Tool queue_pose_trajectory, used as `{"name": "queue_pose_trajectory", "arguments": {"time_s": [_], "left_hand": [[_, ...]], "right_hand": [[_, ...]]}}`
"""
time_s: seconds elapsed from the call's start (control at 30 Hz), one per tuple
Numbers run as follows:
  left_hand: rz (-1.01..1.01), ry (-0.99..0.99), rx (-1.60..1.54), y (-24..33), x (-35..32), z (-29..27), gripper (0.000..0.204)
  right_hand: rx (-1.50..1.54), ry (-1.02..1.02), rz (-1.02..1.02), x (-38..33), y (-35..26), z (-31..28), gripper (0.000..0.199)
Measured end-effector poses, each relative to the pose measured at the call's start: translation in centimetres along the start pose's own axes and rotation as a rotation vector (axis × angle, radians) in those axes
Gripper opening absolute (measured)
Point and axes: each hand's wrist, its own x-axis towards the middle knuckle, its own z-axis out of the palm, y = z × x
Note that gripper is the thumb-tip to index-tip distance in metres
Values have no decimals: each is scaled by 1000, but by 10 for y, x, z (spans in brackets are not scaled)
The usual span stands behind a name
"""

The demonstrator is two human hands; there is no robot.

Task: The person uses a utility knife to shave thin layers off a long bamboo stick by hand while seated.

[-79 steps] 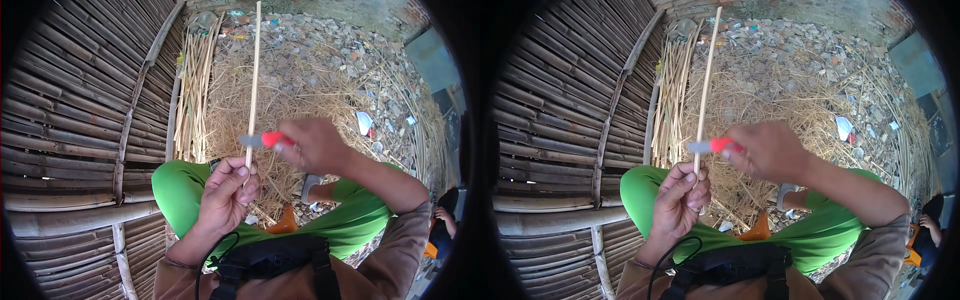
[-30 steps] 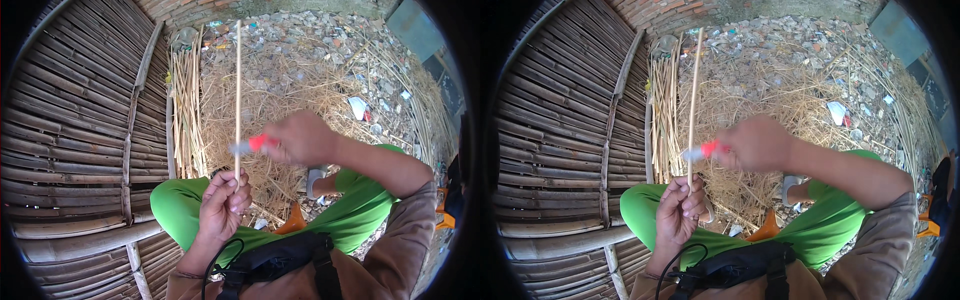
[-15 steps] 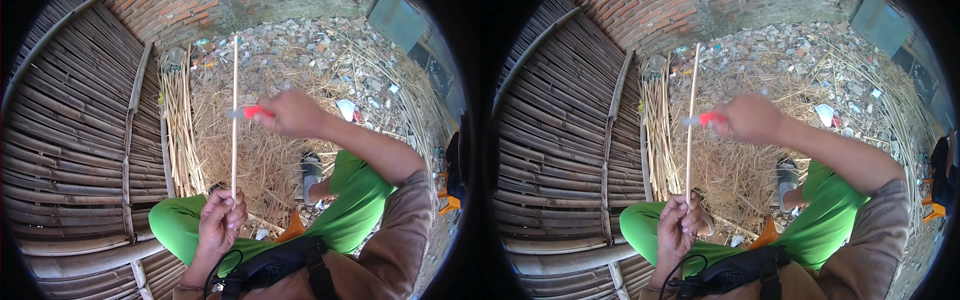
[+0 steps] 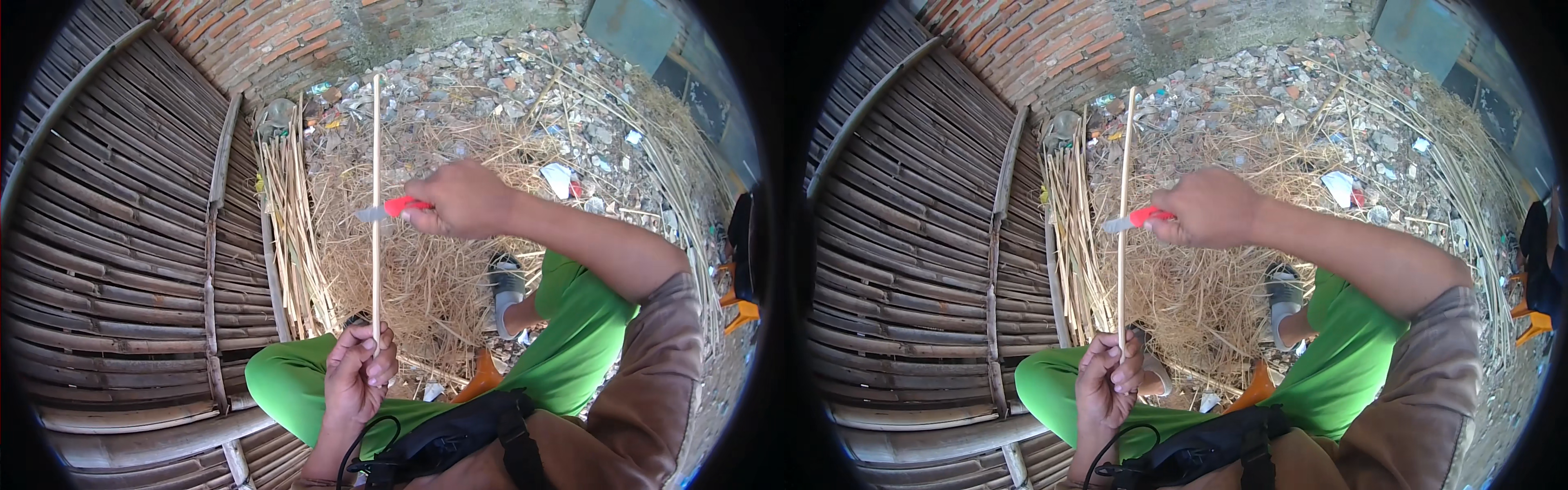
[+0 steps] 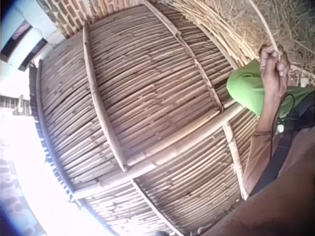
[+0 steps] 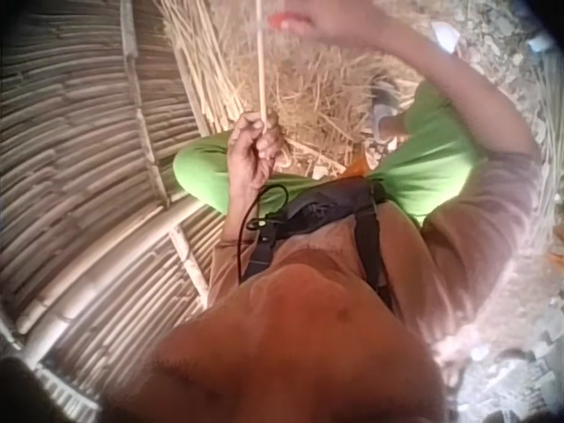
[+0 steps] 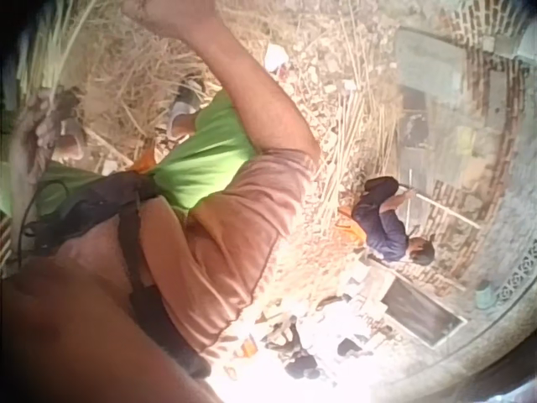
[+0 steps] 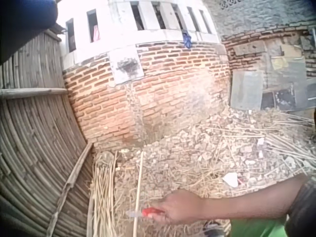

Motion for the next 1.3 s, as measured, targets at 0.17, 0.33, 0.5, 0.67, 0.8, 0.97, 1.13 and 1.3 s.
{"name": "queue_pose_trajectory", "arguments": {"time_s": [0.17, 0.33, 0.5, 0.67, 0.8, 0.97, 1.13, 1.3], "left_hand": [[-57, 23, 38, -2, -4, -4, 22], [-11, 35, -12, 1, -3, -7, 22], [14, 58, -76, 2, 4, -7, 28], [49, 41, -68, 4, 1, -4, 26], [63, 60, -19, 2, 2, -1, 26], [45, 18, -47, 4, 0, -3, 19], [34, 45, -17, 2, 2, -6, 18], [64, 57, -17, 1, 0, 0, 23]], "right_hand": [[-107, 229, 129, 22, 75, -13, 42], [-49, 96, 18, 4, 6, 8, 39], [92, -93, -133, -24, -49, 26, 44], [11, 51, -37, -11, -40, 17, 44], [55, -90, -158, -31, -69, 24, 46], [-112, 85, -29, -9, -38, 14, 45], [75, 26, -123, -23, -51, 28, 44], [-65, 67, -23, -10, -41, 11, 43]]}}
